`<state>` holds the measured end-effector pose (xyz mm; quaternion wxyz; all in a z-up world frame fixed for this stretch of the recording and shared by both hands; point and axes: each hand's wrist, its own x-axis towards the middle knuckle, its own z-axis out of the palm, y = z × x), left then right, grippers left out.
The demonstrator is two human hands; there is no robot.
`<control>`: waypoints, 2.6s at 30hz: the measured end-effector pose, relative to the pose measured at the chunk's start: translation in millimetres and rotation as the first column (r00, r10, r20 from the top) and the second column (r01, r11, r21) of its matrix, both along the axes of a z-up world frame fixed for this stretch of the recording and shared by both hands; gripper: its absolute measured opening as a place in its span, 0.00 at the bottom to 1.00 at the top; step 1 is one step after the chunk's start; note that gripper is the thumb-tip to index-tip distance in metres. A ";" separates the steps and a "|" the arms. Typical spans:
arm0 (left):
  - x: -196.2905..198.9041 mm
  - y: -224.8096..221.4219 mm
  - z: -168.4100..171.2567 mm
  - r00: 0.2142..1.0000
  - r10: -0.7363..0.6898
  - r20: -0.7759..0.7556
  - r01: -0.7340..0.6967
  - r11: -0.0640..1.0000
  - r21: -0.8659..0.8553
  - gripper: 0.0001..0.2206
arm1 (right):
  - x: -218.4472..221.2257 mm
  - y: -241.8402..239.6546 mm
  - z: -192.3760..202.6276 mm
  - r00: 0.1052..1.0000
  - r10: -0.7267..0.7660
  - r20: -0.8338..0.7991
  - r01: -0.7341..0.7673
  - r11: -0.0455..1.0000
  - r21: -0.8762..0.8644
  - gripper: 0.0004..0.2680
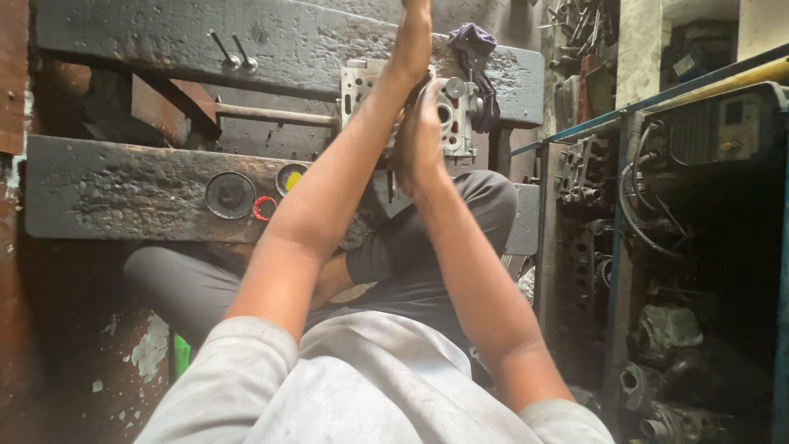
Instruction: The person cleans and handles components of an engine cylinder head, using a cloth to wipe individual valves and a small hand tool to move parts within the head.
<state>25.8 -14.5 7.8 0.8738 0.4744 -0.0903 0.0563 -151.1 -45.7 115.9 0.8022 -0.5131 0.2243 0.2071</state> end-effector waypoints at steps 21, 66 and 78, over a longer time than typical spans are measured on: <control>-292.1 108.4 49.2 0.916 0.368 -0.156 -0.220 0.790 0.572 0.24 | 53.5 -37.1 -46.2 0.283 0.364 0.888 0.456 0.763 -0.458 0.23; -411.6 187.9 32.1 0.809 0.409 -0.422 -0.351 0.912 0.212 0.07 | -81.4 -40.7 -75.9 0.289 0.948 0.133 -0.029 0.148 -0.989 0.05; -556.7 304.2 -101.4 0.414 0.466 -0.782 -0.694 0.718 0.059 0.05 | -74.8 -28.5 -137.6 0.462 0.865 -0.197 -0.119 -0.159 -0.980 0.09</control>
